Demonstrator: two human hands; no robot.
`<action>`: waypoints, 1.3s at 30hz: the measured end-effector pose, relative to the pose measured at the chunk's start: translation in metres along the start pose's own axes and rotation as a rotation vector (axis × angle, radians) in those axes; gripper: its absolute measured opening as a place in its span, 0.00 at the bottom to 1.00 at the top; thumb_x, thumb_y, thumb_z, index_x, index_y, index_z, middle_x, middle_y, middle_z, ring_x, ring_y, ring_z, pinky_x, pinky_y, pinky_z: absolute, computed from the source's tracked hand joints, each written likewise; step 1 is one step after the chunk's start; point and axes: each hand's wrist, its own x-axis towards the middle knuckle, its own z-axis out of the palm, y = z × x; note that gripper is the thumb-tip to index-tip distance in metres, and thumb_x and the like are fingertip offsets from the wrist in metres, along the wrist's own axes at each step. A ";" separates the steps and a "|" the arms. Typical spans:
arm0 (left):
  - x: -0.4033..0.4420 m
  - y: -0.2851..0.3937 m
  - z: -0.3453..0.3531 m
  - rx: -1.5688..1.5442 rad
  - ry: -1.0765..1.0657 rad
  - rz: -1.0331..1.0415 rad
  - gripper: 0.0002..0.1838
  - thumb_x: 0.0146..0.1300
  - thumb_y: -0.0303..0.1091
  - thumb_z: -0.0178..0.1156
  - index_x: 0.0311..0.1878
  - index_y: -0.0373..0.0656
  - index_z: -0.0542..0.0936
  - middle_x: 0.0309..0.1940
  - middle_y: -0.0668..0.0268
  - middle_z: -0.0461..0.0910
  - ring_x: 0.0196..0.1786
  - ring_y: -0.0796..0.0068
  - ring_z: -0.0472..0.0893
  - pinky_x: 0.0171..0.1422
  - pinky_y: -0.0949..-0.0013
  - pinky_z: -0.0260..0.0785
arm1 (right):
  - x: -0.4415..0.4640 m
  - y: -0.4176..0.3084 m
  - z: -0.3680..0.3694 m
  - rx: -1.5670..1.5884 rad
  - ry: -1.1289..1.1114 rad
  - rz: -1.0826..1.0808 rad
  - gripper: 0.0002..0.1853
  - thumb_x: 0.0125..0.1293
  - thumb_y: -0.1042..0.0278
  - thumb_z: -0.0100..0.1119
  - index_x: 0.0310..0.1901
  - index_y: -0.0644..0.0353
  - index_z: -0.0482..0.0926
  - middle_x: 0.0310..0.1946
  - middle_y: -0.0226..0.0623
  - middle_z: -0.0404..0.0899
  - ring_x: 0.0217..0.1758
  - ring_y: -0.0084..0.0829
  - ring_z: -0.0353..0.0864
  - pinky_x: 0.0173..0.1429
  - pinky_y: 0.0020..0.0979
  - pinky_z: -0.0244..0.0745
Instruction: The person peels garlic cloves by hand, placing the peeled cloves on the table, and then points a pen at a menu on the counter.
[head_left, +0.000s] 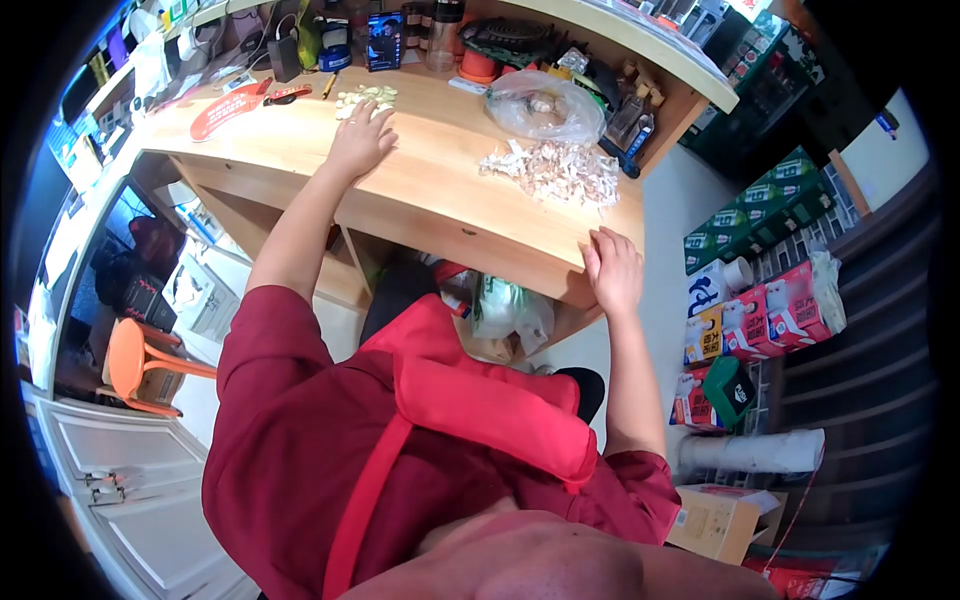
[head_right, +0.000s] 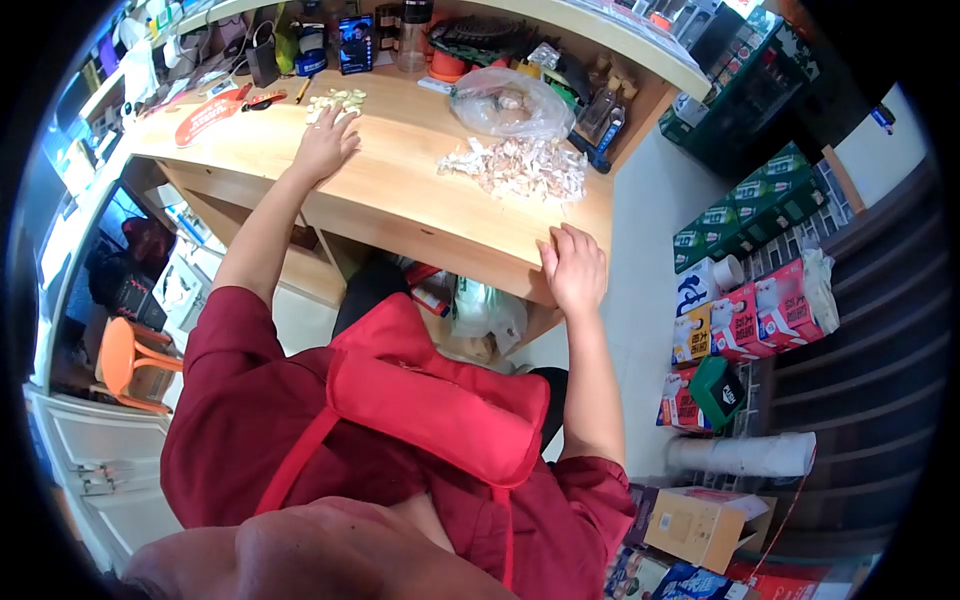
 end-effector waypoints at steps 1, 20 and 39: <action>-0.003 0.004 -0.002 -0.020 -0.024 0.017 0.26 0.59 0.48 0.53 0.59 0.48 0.68 0.61 0.55 0.64 0.68 0.54 0.57 0.64 0.51 0.56 | 0.000 0.000 0.000 -0.009 -0.003 -0.002 0.16 0.61 0.54 0.52 0.46 0.53 0.77 0.49 0.32 0.75 0.54 0.34 0.71 0.56 0.38 0.64; 0.005 0.029 -0.031 -0.151 -0.138 0.047 0.25 0.52 0.31 0.58 0.55 0.37 0.67 0.57 0.49 0.64 0.61 0.46 0.63 0.64 0.53 0.57 | 0.036 0.078 0.006 0.953 -0.355 -0.188 0.17 0.52 0.84 0.57 0.44 0.56 0.79 0.44 0.37 0.79 0.48 0.38 0.79 0.52 0.32 0.72; 0.024 0.076 -0.047 -0.157 -0.142 -0.520 0.22 0.51 0.29 0.58 0.51 0.34 0.69 0.55 0.46 0.65 0.58 0.48 0.65 0.61 0.53 0.57 | 0.325 0.065 -0.148 0.623 -0.458 -0.788 0.17 0.49 0.76 0.56 0.44 0.58 0.77 0.52 0.39 0.73 0.54 0.41 0.71 0.54 0.38 0.67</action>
